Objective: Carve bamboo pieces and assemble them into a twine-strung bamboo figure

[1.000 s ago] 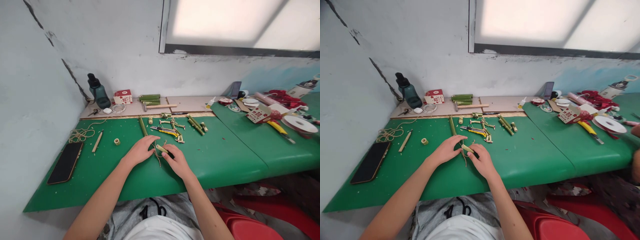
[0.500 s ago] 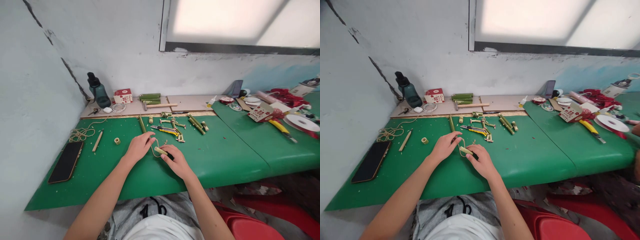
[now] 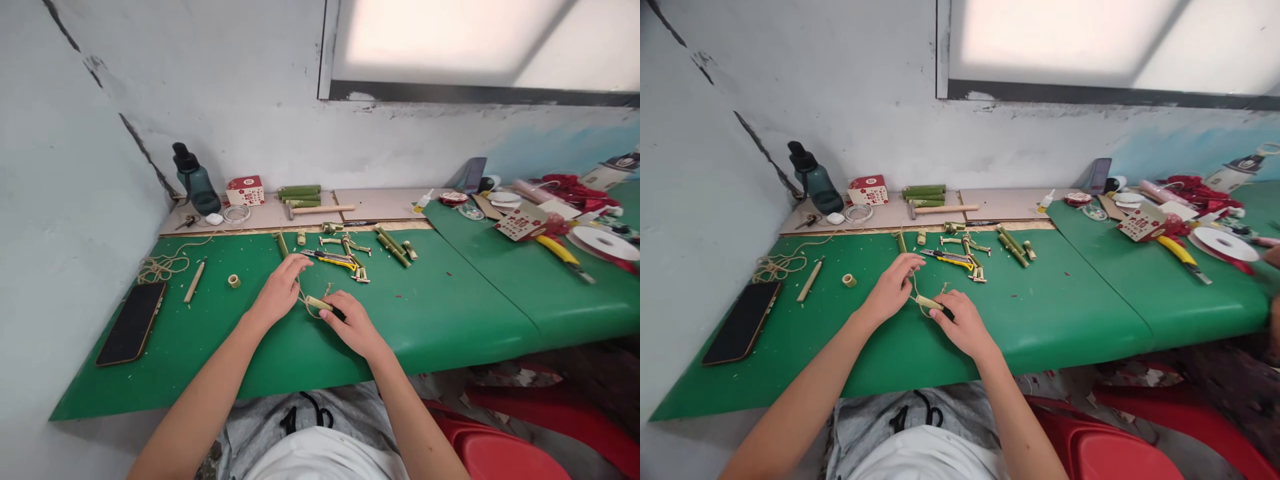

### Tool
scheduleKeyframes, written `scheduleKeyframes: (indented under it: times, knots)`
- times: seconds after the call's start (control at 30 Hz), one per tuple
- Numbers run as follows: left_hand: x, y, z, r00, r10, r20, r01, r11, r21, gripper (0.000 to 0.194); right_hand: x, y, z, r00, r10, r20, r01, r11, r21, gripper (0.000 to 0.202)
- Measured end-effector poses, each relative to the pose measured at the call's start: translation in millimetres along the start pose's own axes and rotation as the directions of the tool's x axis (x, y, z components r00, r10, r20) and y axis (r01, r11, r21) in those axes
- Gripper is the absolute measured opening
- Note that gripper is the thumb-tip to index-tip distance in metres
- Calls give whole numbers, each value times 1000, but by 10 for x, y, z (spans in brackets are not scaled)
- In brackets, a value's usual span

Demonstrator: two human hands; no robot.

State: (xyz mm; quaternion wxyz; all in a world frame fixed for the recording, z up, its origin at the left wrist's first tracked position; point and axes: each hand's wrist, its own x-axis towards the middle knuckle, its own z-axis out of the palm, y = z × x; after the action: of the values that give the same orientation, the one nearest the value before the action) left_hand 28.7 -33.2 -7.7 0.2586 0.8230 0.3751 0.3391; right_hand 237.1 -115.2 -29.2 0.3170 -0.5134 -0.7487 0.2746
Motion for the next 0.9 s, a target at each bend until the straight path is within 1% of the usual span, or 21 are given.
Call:
scheduleKeyframes:
  times: [0.1,0.13,0.2,0.27,0.33,0.4,0.43,0.5,0.57,0.63,0.7,0.77,0.83,0.9]
  knots:
    - [-1,-30,3,999,-30,-32,30,1000,-11,59,8,0,2,1000,11,0,-11,1000,0,30]
    - [0,-45,-3,997,-41,-64,41,999,-8,58,9,3,4,1000,14,-1,-14,1000,-1,30]
    - [7,-74,-35,983,-78,-167,79,997,-3,55,11,11,8,1000,20,2,-20,1000,-6,30]
    - [17,-100,-87,947,-133,-291,136,991,-12,47,9,16,10,1000,31,7,-31,999,-12,29]
    - [26,-117,-144,900,-178,-397,176,984,-40,40,6,18,10,999,39,8,-39,999,-18,28]
    - [31,-124,-187,863,-211,-459,205,977,-63,35,3,16,8,999,41,6,-41,999,-22,27]
    - [33,-125,-198,853,-226,-470,221,973,-67,33,3,15,7,999,40,6,-40,999,-24,27]
    - [37,-122,-198,854,-257,-453,263,963,-53,29,4,10,6,999,37,5,-37,999,-25,27]
    - [40,-122,-174,879,-285,-383,301,953,-17,23,8,4,7,999,33,-1,-33,999,-25,28]
    - [42,-134,-136,910,-296,-289,320,946,40,21,14,-3,8,1000,24,-7,-25,999,-20,27]
    - [37,-165,-96,936,-283,-208,312,942,121,25,19,-11,9,1000,14,-9,-14,1000,-19,26]
    - [25,-206,-59,956,-252,-147,279,937,209,34,22,-15,9,1000,6,-10,-7,1000,-19,25]
    - [7,-245,-32,969,-231,-87,247,929,276,42,23,-17,9,1000,8,-11,-8,1000,-20,25]
    - [-7,-268,-19,971,-236,-35,234,918,320,44,22,-17,10,1000,15,-11,-15,1000,-23,26]
